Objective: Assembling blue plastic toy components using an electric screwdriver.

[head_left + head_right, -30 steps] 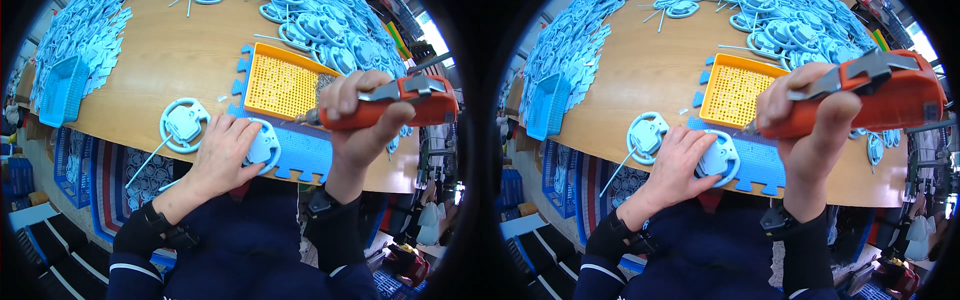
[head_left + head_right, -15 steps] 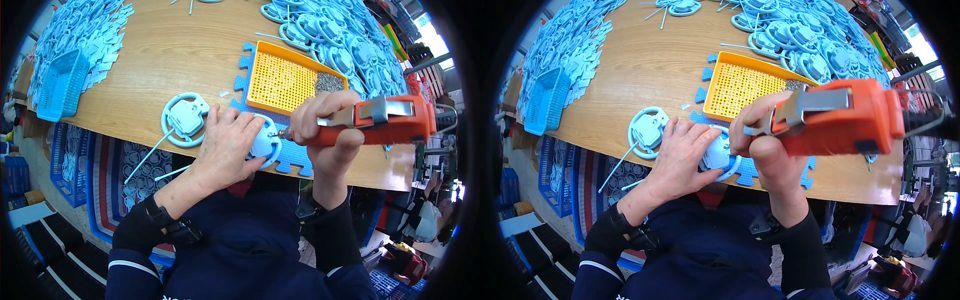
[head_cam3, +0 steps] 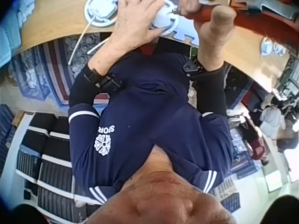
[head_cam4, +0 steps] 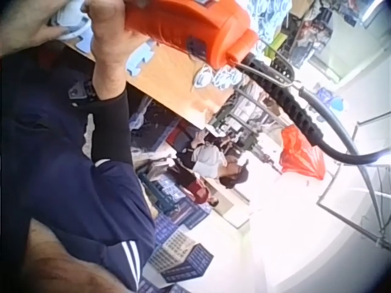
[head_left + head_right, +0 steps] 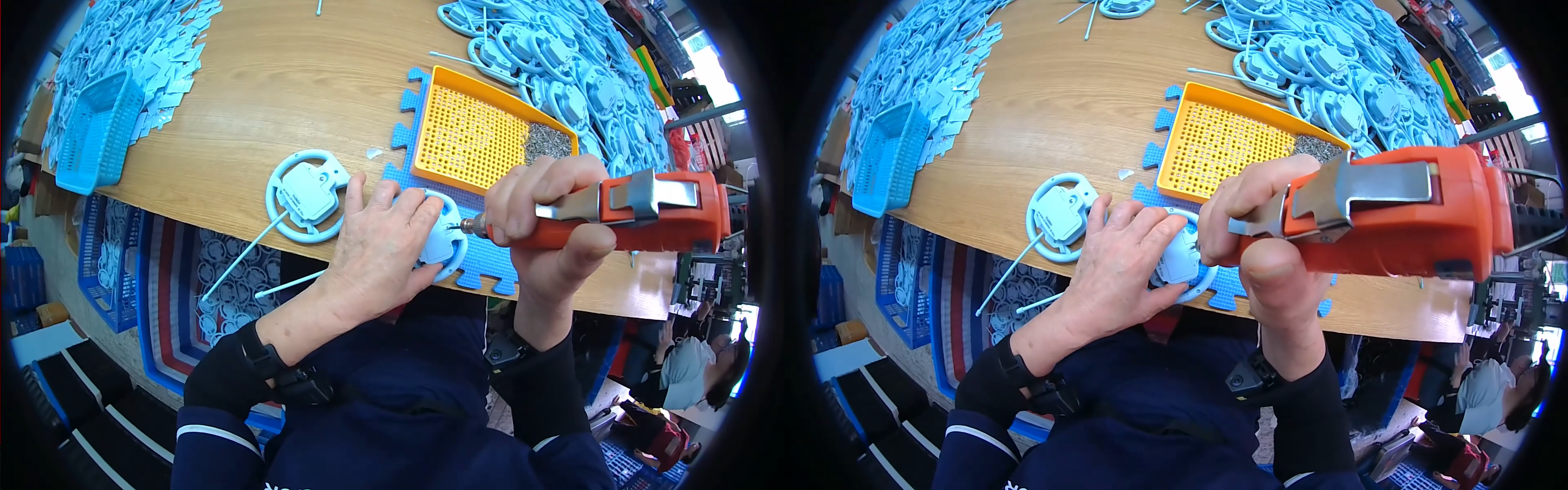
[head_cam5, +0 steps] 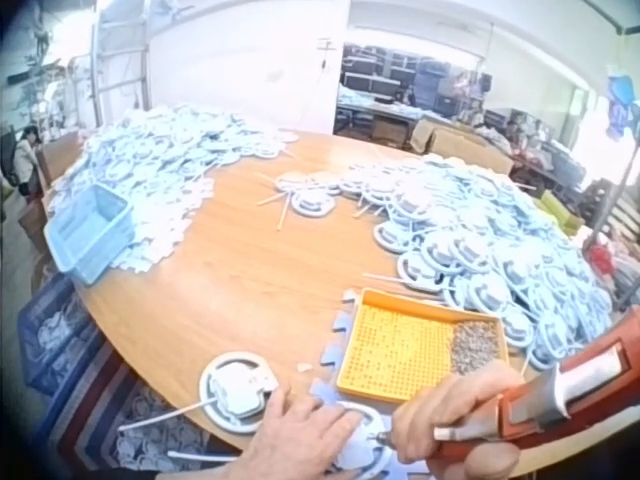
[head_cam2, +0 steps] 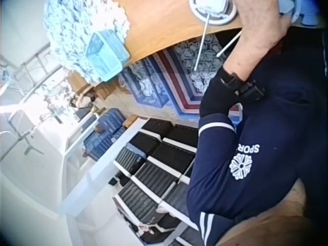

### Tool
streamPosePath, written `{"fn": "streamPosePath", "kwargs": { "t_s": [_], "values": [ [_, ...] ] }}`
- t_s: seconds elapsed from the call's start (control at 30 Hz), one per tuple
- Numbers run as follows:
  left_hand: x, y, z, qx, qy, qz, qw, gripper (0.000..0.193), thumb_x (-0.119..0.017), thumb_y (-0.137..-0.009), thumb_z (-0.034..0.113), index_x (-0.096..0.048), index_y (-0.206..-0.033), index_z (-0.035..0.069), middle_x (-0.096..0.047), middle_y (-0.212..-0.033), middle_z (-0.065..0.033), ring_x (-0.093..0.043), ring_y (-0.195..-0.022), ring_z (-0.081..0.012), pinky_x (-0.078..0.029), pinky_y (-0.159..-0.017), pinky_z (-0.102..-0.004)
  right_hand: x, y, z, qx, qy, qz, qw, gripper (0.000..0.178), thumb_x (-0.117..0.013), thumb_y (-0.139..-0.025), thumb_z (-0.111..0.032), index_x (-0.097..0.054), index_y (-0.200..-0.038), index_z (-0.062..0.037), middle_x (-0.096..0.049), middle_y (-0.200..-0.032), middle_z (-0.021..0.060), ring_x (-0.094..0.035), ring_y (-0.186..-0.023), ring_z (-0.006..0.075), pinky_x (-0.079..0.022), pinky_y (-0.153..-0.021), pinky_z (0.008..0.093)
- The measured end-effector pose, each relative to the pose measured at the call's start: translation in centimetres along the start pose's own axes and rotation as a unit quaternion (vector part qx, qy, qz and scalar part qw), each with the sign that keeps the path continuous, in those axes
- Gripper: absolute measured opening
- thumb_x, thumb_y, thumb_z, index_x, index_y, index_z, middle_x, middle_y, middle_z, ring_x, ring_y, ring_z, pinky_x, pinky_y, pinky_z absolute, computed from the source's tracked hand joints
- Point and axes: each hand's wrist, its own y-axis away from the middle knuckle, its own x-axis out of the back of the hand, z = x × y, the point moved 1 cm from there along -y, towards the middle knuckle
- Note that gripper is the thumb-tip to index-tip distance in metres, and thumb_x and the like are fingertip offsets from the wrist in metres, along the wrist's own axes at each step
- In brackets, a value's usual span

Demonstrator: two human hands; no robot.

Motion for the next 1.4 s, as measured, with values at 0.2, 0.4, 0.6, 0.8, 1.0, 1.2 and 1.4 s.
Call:
{"fn": "streamPosePath", "kwargs": {
  "t_s": [0.2, 0.4, 0.6, 0.8, 1.0, 1.2, 1.4],
  "values": [
    [0.2, 0.1, -0.1, 0.004, 0.004, -0.007, 1.0, 0.064, -0.077, -0.063, 0.028, -0.052, -0.118, 0.006, -0.056, -0.11, -0.0099, -0.049, -0.106, -0.0284, -0.027, -0.101, -0.052, -0.7, -0.3, 0.4, -0.004, 0.104, -0.009, 0.995, 0.057, -0.058, -0.082, -0.061, -0.043, -0.089, -0.0064, -0.046, -0.059, 0.0038, -0.045, -0.048, 0.0149, -0.039, -0.044, 0.0275],
    [0.0, 0.1, -0.1, 0.009, 0.005, -0.019, 1.0, 0.064, -0.077, -0.063, 0.029, -0.052, -0.118, 0.006, -0.056, -0.11, -0.01, -0.049, -0.107, -0.028, -0.027, -0.102, -0.0517, 0.7, -0.5, 0.7, -0.013, 0.026, -0.011, 1.0, 0.056, -0.057, -0.082, -0.061, -0.045, -0.089, -0.0074, -0.046, -0.06, 0.0031, -0.045, -0.048, 0.0141, -0.039, -0.045, 0.028],
    [-0.2, 0.6, -0.1, -0.001, 0.004, 0.025, 1.0, 0.065, -0.078, -0.064, 0.029, -0.053, -0.119, 0.006, -0.055, -0.11, -0.0095, -0.049, -0.107, -0.0274, -0.026, -0.102, -0.053, 1.8, -0.3, -0.6, 0.031, -0.045, 0.057, 0.997, 0.058, -0.052, -0.082, -0.066, -0.05, -0.091, -0.0089, -0.045, -0.062, 0.0004, -0.045, -0.052, 0.0124, -0.038, -0.05, 0.0273],
    [-0.5, 0.8, 0.2, -0.002, 0.025, 0.075, 0.997, 0.065, -0.079, -0.064, 0.029, -0.053, -0.121, 0.01, -0.054, -0.108, -0.0078, -0.049, -0.106, -0.0265, -0.026, -0.1, -0.0529, 2.0, -0.4, -1.3, 0.041, -0.089, 0.018, 0.995, 0.06, -0.052, -0.08, -0.068, -0.056, -0.093, -0.0096, -0.047, -0.064, -0.001, -0.045, -0.052, 0.0116, -0.038, -0.055, 0.0277],
    [-0.1, -0.2, 1.1, -0.074, 0.164, 0.18, 0.967, 0.03, -0.076, -0.068, 0.019, -0.063, -0.094, 0.01, -0.057, -0.093, -0.0039, -0.055, -0.096, -0.0244, -0.028, -0.099, -0.0535, 1.3, -0.1, -1.7, 0.044, -0.133, 0.007, 0.99, 0.061, -0.051, -0.081, -0.069, -0.056, -0.093, -0.0094, -0.048, -0.064, -0.0013, -0.047, -0.053, 0.0103, -0.039, -0.055, 0.0268],
    [1.8, 0.4, 2.4, -0.11, 0.132, 0.159, 0.972, 0.015, -0.072, -0.071, 0.013, -0.062, -0.081, 0.009, -0.057, -0.085, -0.0025, -0.056, -0.092, -0.0224, -0.028, -0.099, -0.0539, 0.6, 0.5, -2.8, 0.042, -0.133, -0.011, 0.99, 0.061, -0.048, -0.082, -0.069, -0.054, -0.092, -0.0091, -0.047, -0.064, -0.0011, -0.046, -0.051, 0.0104, -0.038, -0.052, 0.0261],
    [2.8, 1.3, 3.9, -0.098, 0.014, 0.133, 0.986, 0.01, -0.068, -0.073, 0.013, -0.062, -0.079, 0.008, -0.055, -0.08, -0.0026, -0.057, -0.088, -0.0219, -0.027, -0.101, -0.0566, -0.6, 1.8, -3.1, 0.059, -0.083, 0.009, 0.995, 0.061, -0.047, -0.082, -0.069, -0.048, -0.093, -0.009, -0.045, -0.063, -0.0003, -0.044, -0.049, 0.0111, -0.037, -0.049, 0.0264]
  ]
}}
